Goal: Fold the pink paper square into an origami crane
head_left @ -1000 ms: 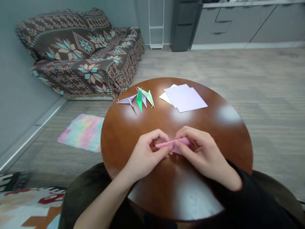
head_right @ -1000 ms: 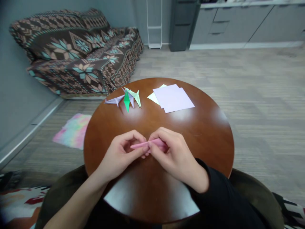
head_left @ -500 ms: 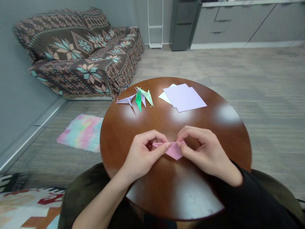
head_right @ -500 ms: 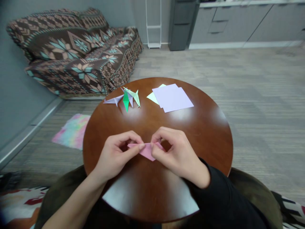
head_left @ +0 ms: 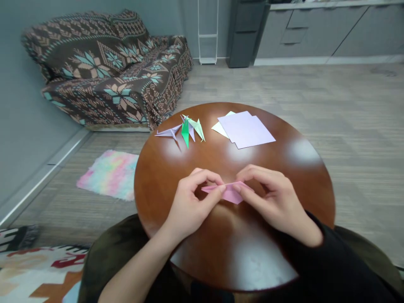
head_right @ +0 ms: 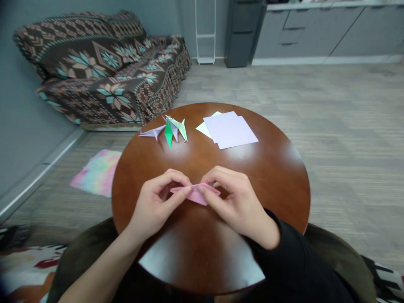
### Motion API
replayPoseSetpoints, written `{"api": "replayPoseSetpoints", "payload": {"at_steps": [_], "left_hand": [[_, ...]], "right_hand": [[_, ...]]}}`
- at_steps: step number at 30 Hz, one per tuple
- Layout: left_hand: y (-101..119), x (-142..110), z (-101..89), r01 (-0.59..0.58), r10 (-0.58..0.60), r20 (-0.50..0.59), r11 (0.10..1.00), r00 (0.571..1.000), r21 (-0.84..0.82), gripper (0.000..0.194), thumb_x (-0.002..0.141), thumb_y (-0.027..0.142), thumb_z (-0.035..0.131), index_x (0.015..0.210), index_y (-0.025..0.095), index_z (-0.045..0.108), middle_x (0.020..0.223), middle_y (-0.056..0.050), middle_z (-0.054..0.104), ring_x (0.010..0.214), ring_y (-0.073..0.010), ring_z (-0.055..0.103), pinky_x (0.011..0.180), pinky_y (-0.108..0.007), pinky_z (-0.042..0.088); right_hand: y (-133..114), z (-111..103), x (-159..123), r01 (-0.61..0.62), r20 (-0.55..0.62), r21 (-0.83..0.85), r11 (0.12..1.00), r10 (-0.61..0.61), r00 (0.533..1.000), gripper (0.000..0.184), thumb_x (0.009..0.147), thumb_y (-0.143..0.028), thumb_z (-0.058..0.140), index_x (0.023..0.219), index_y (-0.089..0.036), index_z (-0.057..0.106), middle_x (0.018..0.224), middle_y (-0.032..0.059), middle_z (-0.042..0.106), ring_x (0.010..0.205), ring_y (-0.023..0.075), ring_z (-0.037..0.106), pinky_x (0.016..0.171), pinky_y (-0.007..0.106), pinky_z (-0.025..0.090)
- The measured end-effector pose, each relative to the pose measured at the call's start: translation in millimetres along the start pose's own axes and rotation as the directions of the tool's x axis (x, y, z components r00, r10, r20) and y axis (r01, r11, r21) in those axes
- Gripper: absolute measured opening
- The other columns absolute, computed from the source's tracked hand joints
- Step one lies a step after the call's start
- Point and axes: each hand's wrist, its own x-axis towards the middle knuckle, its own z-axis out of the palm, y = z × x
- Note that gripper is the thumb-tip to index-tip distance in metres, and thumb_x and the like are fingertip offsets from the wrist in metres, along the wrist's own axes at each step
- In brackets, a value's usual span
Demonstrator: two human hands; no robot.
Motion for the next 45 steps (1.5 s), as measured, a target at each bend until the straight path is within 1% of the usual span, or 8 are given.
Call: {"api": "replayPoseSetpoints", "payload": {"at_steps": [9,17,21,23,27,32,41,45], "left_hand": [[-2,0,-0.8,-0.039,0.040,0.039,0.999,0.998,-0.016,0.007,0.085,0.018,0.070,0.078,0.018,0.069,0.080,-0.004,0.065,0.075,-0.0185,0.061,0.071,-0.031,0.047],[-6,5,-11.5,-0.048,0.047,-0.025,0.997,0.999,-0.057,0.011,0.088,0.017,0.067,0.078,0.017,0.071,0.079,-0.004,0.069,0.076,-0.0179,0.063,0.074,-0.030,0.047],[-10,7,-12.6,-0.049,0.037,-0.049,0.965,0.998,-0.256,0.013,0.092,0.029,0.068,0.096,0.018,0.073,0.092,-0.006,0.072,0.085,-0.0182,0.066,0.079,-0.028,0.051],[-7,7,-8.9,0.024,-0.015,0.030,0.939,0.999,-0.343,0.024,0.088,0.031,0.076,0.108,0.018,0.071,0.099,-0.006,0.074,0.083,-0.0165,0.067,0.077,-0.026,0.053],[2,7,-0.3,0.135,-0.121,0.061,0.935,0.991,-0.329,0.014,0.085,0.025,0.080,0.089,0.015,0.071,0.076,-0.002,0.072,0.068,-0.0121,0.066,0.069,-0.023,0.054],[6,6,0.9,0.116,-0.116,0.021,0.932,0.993,-0.344,0.012,0.085,0.022,0.080,0.083,0.013,0.074,0.070,-0.002,0.073,0.065,-0.0119,0.067,0.067,-0.021,0.055],[5,3,3.8,0.165,-0.144,0.092,0.937,0.985,-0.307,0.009,0.079,0.017,0.084,0.079,0.012,0.077,0.067,-0.001,0.073,0.061,-0.0107,0.067,0.061,-0.018,0.054],[3,5,-2.2,0.158,-0.150,0.049,0.934,0.988,-0.320,0.012,0.082,0.020,0.082,0.075,0.012,0.076,0.066,-0.002,0.074,0.059,-0.0101,0.067,0.061,-0.018,0.054]], "right_hand": [[-1,-1,-3,0.059,-0.018,-0.009,0.998,-0.060,0.998,0.013,0.091,-0.013,0.070,0.082,-0.020,0.065,0.076,0.0017,0.067,0.066,0.0157,0.059,0.062,0.031,0.044],[2,-9,-3,-0.111,-0.190,0.113,0.987,0.131,0.973,0.016,0.094,-0.024,0.072,0.079,-0.021,0.067,0.074,-0.0004,0.064,0.064,0.0137,0.054,0.058,0.027,0.040],[1,-7,-3,-0.197,-0.266,0.206,0.959,0.249,0.931,0.018,0.093,-0.030,0.073,0.079,-0.021,0.069,0.072,-0.0004,0.065,0.062,0.0137,0.056,0.055,0.025,0.042],[0,-4,-3,-0.223,-0.255,0.218,0.950,0.276,0.927,0.018,0.093,-0.032,0.074,0.079,-0.020,0.070,0.071,-0.0003,0.066,0.061,0.0135,0.057,0.055,0.024,0.044],[-3,0,-3,-0.237,-0.204,0.255,0.938,0.292,0.935,0.012,0.091,-0.030,0.076,0.085,-0.021,0.071,0.074,-0.0003,0.069,0.063,0.0131,0.060,0.058,0.024,0.047],[-6,5,-3,-0.260,-0.111,0.352,0.899,0.316,0.942,0.030,0.078,-0.019,0.085,0.104,-0.023,0.070,0.091,0.0006,0.077,0.077,0.0167,0.070,0.067,0.025,0.055],[-9,8,-2,-0.307,-0.098,0.255,0.917,0.341,0.935,0.035,0.072,-0.010,0.079,0.102,-0.022,0.066,0.078,-0.0031,0.069,0.058,0.0117,0.059,0.052,0.022,0.047],[-6,6,0,-0.319,-0.104,0.351,0.881,0.375,0.921,0.033,0.074,-0.013,0.082,0.100,-0.023,0.064,0.083,-0.0015,0.074,0.067,0.0132,0.066,0.059,0.022,0.051]]}}
